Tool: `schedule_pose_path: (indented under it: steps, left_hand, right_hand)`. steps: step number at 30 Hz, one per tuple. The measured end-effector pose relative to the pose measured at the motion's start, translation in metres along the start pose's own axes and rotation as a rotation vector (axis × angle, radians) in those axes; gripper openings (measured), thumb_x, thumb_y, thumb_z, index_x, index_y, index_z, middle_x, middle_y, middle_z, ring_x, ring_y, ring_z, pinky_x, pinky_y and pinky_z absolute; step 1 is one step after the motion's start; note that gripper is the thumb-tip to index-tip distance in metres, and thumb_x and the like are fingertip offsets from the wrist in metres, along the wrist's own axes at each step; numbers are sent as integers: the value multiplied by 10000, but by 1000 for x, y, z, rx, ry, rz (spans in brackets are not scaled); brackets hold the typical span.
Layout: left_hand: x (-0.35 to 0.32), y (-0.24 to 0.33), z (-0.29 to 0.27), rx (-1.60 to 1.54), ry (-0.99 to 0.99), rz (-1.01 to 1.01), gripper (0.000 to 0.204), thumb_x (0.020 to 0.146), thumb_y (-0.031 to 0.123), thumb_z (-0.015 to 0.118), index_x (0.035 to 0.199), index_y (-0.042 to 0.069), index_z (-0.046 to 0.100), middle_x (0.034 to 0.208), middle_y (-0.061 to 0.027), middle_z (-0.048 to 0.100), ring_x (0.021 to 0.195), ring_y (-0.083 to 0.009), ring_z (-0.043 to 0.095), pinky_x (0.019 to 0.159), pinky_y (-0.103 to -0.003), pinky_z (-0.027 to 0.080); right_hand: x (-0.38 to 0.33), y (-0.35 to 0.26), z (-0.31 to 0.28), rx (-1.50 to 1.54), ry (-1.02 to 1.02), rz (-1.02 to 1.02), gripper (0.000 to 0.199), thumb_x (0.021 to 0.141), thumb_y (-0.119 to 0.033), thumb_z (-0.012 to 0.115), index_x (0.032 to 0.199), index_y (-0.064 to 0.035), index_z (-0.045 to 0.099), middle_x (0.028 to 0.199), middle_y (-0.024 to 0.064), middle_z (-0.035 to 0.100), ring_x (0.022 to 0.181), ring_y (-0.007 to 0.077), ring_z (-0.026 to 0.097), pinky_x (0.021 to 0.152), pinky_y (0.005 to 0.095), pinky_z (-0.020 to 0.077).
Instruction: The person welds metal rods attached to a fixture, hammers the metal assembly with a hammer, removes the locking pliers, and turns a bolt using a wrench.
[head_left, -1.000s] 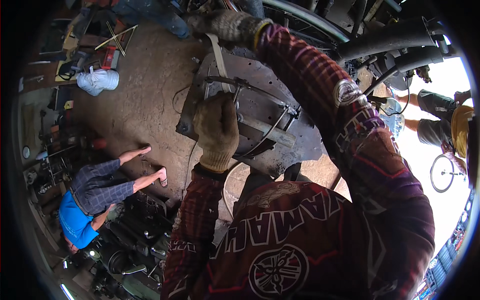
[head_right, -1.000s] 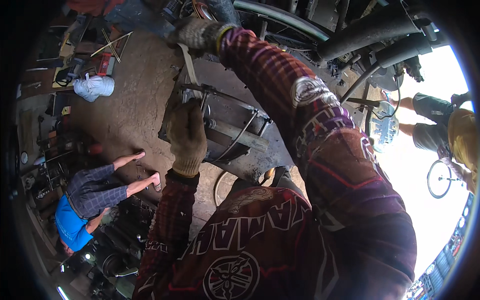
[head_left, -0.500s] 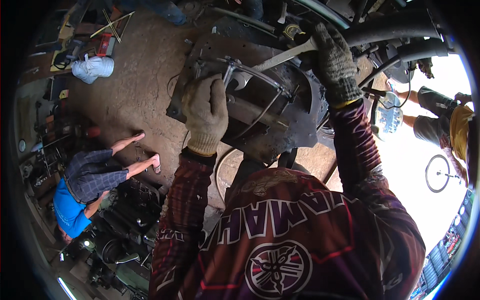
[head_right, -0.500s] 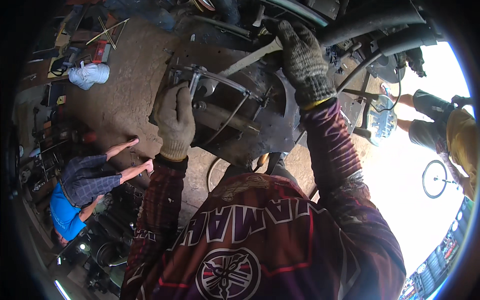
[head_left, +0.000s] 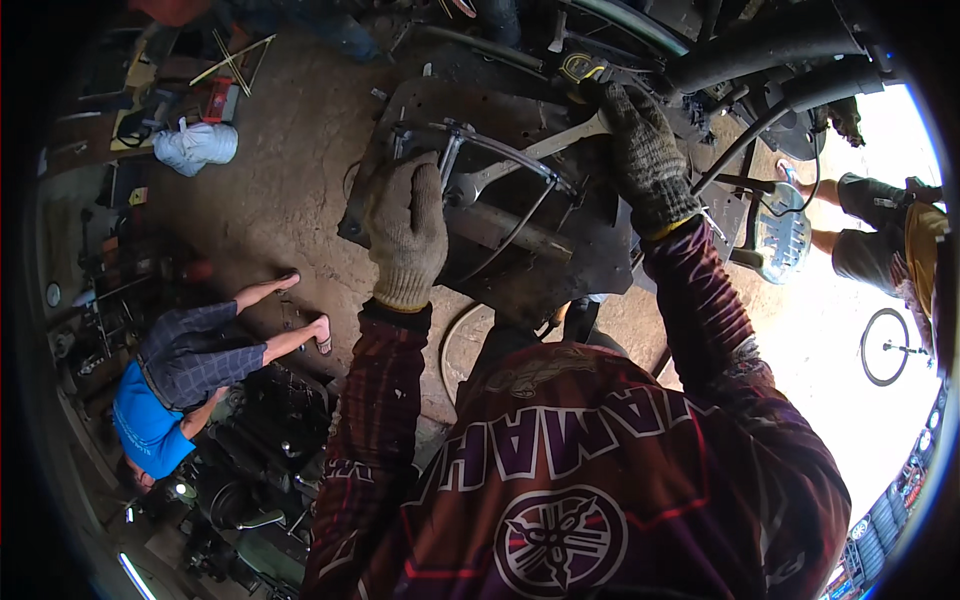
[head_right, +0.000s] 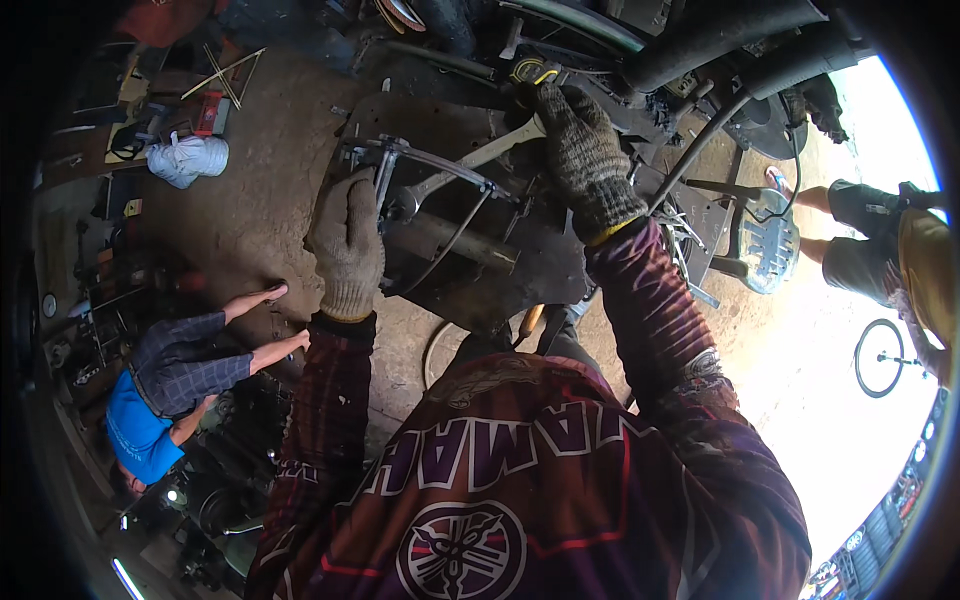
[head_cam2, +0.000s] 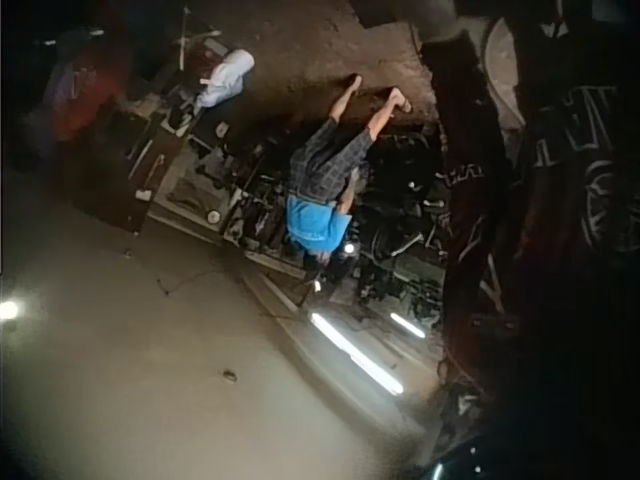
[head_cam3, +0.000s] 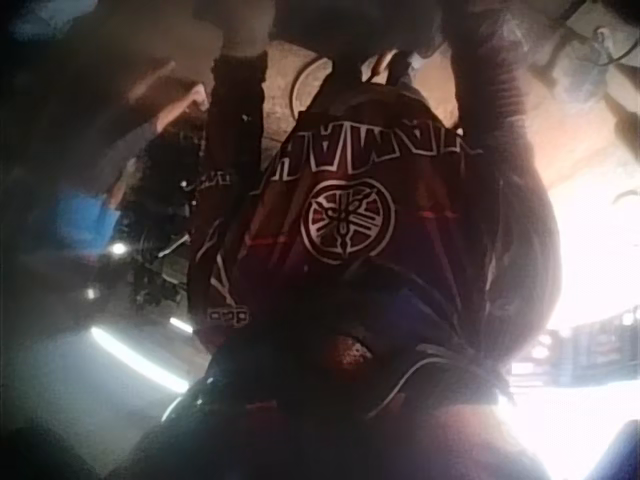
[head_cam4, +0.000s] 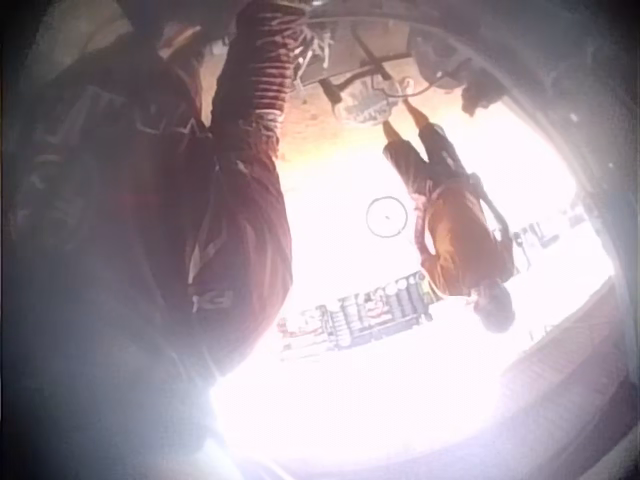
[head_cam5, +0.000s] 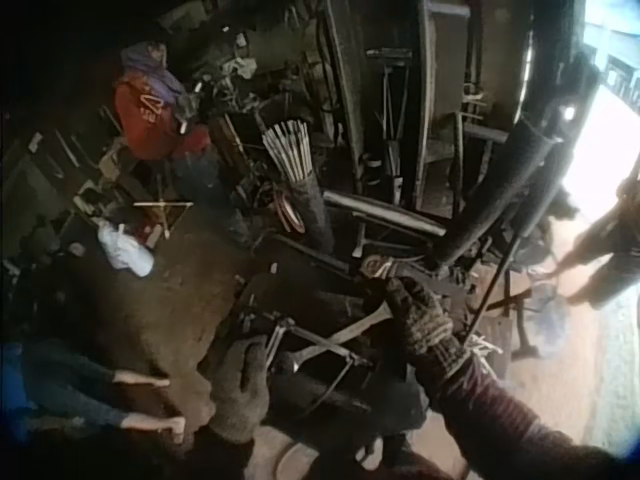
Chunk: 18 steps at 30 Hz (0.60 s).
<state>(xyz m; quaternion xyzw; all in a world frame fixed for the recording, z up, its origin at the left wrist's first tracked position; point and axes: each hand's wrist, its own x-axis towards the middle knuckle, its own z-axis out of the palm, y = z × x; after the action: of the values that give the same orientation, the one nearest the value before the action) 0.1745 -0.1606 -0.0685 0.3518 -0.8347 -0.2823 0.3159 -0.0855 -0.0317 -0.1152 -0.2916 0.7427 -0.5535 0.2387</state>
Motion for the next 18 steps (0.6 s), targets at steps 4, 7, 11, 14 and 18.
schedule_pose_path:
  steps: [4,7,11,14,18]
  left_hand:
    - [1,9,0,-46,4,-40,188,997,145,629,1080,3,719,971,-152,721,837,-259,682,757,-385,546]
    - [7,14,-3,-4,37,86,130,961,120,661,1031,32,726,944,-164,720,840,-319,681,765,-433,541]
    - [1,10,4,26,38,50,124,957,121,669,1031,42,728,964,-142,726,882,-343,674,805,-445,529]
    - [-4,5,0,-27,-9,-56,148,977,167,655,1059,68,727,994,-125,728,919,-343,675,828,-452,523]
    - [0,10,0,-6,-74,-64,205,1022,272,603,1117,129,716,1007,-115,729,922,-331,682,823,-459,522]
  right_hand:
    - [-9,18,-8,-171,31,-143,512,1030,-469,582,1274,-24,646,1069,120,715,1014,234,688,895,363,521]
    - [-2,-5,-2,252,-38,71,503,1032,-451,591,1312,-33,610,1051,120,709,925,231,713,772,362,568]
    - [6,-17,-2,287,-101,176,522,1025,-437,613,1369,-48,559,1017,120,714,754,218,723,622,352,585]
    - [10,-41,-3,364,-232,303,527,1021,-429,623,1394,-67,541,993,117,720,697,208,720,605,352,580]
    - [25,10,10,403,-140,187,508,1045,-389,589,1448,-91,505,1003,95,714,786,196,724,675,349,590]
